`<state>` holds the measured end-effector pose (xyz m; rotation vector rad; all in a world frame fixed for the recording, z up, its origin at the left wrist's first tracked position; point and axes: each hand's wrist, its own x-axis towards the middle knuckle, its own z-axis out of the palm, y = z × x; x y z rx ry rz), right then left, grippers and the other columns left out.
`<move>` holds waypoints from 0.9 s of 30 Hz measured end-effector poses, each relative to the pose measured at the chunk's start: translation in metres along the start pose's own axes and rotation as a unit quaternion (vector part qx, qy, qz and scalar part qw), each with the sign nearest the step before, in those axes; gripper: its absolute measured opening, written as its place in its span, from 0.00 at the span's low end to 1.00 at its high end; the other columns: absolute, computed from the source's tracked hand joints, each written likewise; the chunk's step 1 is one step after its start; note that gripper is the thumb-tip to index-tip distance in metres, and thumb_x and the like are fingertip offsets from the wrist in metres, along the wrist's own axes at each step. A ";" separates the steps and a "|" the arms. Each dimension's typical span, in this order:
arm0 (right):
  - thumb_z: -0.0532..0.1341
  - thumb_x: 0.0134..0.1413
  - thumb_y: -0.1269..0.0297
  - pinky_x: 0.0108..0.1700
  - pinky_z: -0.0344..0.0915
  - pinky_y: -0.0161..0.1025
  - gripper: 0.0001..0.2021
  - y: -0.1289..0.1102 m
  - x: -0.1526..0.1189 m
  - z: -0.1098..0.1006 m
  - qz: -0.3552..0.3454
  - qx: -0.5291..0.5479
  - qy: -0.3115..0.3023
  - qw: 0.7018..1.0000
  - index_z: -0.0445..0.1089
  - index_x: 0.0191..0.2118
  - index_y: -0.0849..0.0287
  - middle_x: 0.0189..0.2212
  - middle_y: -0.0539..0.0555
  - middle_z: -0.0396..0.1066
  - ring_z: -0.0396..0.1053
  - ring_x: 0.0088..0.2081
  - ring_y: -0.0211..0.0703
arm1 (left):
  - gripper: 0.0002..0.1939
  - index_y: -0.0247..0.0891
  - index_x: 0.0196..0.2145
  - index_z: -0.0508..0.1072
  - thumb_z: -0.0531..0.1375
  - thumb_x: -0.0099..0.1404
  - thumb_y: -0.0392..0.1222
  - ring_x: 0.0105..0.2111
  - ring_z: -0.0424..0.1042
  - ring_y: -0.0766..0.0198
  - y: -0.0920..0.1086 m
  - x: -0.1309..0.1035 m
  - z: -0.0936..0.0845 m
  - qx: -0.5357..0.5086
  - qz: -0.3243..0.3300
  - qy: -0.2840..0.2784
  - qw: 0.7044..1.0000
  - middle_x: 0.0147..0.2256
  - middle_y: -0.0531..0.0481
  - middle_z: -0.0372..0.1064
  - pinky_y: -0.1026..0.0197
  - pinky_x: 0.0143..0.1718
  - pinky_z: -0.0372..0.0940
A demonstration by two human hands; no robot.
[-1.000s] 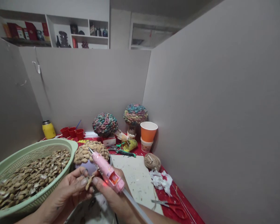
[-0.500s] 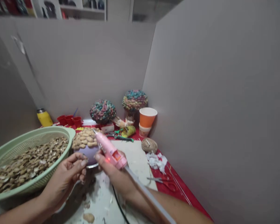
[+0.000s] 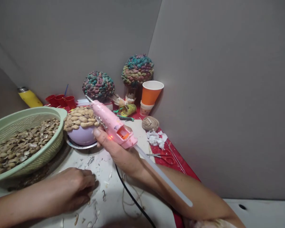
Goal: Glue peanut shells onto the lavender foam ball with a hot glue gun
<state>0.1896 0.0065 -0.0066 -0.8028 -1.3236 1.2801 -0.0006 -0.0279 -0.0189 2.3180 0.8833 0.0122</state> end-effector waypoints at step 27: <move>0.65 0.55 0.49 0.28 0.57 0.34 0.18 0.008 -0.004 0.017 -0.034 -0.015 -0.039 0.999 0.67 0.28 0.60 0.21 0.47 0.61 0.56 0.24 0.35 | 0.13 0.35 0.34 0.73 0.71 0.54 0.41 0.24 0.71 0.67 -0.018 0.002 -0.028 -0.668 0.033 0.231 0.707 0.27 0.50 0.73 0.63 0.30 0.68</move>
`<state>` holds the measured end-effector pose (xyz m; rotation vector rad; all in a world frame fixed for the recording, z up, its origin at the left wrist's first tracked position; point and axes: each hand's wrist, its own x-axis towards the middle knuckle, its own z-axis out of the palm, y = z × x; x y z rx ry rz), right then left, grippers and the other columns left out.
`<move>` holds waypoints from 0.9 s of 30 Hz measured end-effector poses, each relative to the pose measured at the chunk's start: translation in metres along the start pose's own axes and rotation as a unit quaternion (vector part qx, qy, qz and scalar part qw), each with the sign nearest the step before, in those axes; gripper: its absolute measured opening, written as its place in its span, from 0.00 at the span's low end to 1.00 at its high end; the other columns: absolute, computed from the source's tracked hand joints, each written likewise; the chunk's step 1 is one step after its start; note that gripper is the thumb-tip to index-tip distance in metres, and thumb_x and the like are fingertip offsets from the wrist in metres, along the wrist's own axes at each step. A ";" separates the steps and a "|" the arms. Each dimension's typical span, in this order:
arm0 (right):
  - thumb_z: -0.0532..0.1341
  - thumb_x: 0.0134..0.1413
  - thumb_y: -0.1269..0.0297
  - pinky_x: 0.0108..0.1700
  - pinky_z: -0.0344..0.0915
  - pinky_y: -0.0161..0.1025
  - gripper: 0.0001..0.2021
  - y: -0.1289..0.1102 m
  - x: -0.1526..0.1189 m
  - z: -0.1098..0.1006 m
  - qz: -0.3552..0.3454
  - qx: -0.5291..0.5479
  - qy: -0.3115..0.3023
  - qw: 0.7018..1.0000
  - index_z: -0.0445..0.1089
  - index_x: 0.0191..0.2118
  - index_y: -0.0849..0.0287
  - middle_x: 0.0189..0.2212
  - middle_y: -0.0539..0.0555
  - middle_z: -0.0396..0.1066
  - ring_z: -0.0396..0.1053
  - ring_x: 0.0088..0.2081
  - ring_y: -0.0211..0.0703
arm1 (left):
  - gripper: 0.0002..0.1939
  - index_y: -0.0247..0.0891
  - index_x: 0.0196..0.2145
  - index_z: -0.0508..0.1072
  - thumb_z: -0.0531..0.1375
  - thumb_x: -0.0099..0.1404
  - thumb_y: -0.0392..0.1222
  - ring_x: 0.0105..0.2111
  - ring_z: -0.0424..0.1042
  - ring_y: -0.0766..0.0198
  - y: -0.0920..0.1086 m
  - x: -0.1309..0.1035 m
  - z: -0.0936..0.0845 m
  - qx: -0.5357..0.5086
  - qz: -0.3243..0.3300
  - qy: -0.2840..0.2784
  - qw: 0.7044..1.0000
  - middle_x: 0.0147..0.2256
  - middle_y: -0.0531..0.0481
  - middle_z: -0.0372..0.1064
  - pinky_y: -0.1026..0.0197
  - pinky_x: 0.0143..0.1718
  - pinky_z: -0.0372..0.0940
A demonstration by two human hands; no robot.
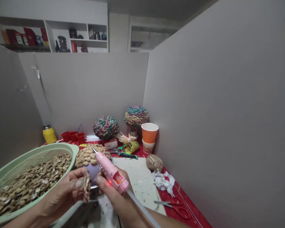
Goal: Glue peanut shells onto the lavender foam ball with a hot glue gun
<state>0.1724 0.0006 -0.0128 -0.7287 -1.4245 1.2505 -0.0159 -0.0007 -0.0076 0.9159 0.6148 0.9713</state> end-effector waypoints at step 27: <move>0.63 0.54 0.67 0.27 0.54 0.33 0.06 0.017 0.007 -0.008 -0.061 -0.068 -0.079 0.993 0.64 0.30 0.59 0.25 0.46 0.58 0.55 0.26 0.35 | 0.08 0.40 0.31 0.80 0.72 0.51 0.40 0.32 0.75 0.63 -0.018 0.005 -0.002 0.202 0.149 0.129 0.959 0.32 0.50 0.78 0.67 0.37 0.71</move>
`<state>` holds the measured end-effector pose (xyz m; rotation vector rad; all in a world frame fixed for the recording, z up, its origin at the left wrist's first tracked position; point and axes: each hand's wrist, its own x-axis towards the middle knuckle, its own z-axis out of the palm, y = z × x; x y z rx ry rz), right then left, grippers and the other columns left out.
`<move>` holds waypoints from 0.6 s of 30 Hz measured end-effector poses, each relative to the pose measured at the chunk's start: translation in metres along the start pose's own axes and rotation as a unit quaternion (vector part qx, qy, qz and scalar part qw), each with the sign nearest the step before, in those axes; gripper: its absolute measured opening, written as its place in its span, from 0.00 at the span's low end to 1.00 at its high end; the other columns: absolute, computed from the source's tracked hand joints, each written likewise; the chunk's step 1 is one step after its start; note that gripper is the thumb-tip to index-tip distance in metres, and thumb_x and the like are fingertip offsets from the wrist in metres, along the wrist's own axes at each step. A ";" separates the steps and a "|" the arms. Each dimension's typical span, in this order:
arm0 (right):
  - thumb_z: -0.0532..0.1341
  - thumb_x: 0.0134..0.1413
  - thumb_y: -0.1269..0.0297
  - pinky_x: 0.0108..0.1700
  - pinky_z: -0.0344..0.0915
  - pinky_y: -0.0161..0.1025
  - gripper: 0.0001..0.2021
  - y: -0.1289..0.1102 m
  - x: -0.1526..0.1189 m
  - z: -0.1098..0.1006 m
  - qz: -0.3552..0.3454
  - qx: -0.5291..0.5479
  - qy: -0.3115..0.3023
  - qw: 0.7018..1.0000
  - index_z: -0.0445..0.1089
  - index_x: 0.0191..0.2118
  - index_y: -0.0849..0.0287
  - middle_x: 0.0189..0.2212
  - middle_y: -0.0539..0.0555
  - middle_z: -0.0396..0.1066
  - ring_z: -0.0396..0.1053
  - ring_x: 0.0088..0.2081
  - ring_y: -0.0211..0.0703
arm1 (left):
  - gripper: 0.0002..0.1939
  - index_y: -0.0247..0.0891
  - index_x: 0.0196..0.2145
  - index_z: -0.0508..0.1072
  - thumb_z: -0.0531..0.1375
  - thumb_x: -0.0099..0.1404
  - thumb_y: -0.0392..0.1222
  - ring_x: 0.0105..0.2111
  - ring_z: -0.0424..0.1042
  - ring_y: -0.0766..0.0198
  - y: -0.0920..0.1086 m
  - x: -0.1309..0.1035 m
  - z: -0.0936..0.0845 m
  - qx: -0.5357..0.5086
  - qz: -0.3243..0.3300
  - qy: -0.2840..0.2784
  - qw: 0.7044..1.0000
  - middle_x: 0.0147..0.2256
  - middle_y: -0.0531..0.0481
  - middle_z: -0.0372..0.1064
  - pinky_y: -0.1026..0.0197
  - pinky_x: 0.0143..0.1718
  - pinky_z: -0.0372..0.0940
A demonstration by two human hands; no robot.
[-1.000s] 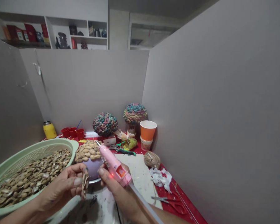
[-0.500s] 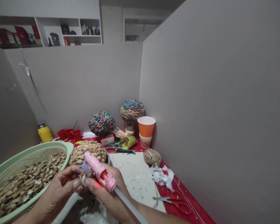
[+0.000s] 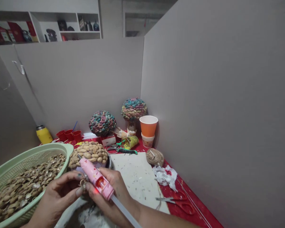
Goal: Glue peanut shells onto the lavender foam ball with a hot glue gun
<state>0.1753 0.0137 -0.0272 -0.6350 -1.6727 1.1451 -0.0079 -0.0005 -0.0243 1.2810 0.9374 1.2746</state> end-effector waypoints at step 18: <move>0.61 0.57 0.57 0.24 0.53 0.34 0.14 -0.018 0.006 0.002 0.090 0.027 0.011 0.996 0.66 0.25 0.59 0.19 0.46 0.59 0.56 0.22 0.36 | 0.12 0.36 0.32 0.79 0.73 0.50 0.42 0.29 0.73 0.64 0.006 0.000 0.002 -0.028 -0.066 0.004 0.997 0.28 0.49 0.76 0.65 0.33 0.69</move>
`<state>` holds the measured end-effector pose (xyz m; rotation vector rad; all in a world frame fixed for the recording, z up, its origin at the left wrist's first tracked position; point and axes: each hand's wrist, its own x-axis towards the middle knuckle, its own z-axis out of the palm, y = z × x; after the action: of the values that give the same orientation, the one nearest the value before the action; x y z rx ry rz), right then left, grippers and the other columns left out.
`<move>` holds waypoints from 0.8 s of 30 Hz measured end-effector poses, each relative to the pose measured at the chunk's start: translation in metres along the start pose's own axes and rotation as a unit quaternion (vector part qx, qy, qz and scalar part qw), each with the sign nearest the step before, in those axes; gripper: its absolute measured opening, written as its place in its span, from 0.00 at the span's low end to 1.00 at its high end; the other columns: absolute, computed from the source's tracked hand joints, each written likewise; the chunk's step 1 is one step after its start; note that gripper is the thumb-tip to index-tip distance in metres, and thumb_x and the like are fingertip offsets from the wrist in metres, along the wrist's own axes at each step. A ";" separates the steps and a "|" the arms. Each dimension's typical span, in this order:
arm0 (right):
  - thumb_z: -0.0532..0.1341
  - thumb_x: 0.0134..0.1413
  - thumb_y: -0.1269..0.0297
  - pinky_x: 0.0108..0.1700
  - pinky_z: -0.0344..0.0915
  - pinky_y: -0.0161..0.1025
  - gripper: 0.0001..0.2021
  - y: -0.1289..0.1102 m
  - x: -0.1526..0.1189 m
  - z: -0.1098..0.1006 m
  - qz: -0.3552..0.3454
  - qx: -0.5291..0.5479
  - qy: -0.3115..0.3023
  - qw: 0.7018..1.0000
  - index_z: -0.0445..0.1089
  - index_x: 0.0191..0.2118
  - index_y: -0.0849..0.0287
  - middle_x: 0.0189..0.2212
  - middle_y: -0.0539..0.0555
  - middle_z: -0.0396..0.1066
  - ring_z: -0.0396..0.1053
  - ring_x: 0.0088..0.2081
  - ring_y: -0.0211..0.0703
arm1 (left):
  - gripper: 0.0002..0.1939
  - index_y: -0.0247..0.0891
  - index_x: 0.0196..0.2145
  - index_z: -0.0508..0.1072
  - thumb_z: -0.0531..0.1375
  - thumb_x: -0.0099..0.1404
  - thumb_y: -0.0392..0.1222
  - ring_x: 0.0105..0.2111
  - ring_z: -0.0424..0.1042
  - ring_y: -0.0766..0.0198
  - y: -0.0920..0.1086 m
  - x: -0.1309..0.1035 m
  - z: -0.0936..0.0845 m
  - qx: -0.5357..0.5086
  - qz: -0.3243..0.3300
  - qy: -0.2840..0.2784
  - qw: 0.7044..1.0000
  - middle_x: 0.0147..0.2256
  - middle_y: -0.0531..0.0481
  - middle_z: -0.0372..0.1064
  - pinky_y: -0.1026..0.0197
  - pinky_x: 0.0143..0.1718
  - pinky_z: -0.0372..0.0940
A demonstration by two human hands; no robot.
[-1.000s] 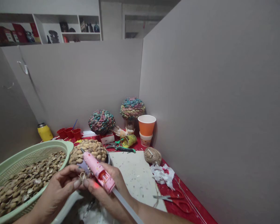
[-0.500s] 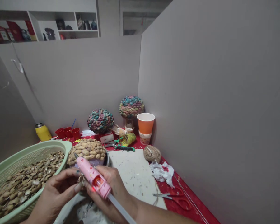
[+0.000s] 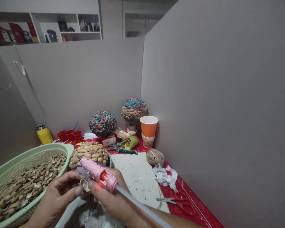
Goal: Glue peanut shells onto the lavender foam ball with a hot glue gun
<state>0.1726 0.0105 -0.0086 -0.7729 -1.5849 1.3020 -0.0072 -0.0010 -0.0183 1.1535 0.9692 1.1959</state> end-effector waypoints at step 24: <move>0.63 0.56 0.54 0.25 0.54 0.33 0.16 0.020 -0.002 0.000 0.012 0.053 -0.021 0.998 0.66 0.25 0.59 0.20 0.46 0.61 0.56 0.22 0.34 | 0.11 0.36 0.31 0.78 0.72 0.51 0.42 0.30 0.75 0.60 -0.001 -0.004 0.001 -0.016 -0.006 -0.032 0.999 0.28 0.48 0.77 0.61 0.35 0.70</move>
<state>0.1722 0.0138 -0.0289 -0.7049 -1.5294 1.4171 -0.0067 -0.0051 -0.0191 1.1532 0.9042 1.1547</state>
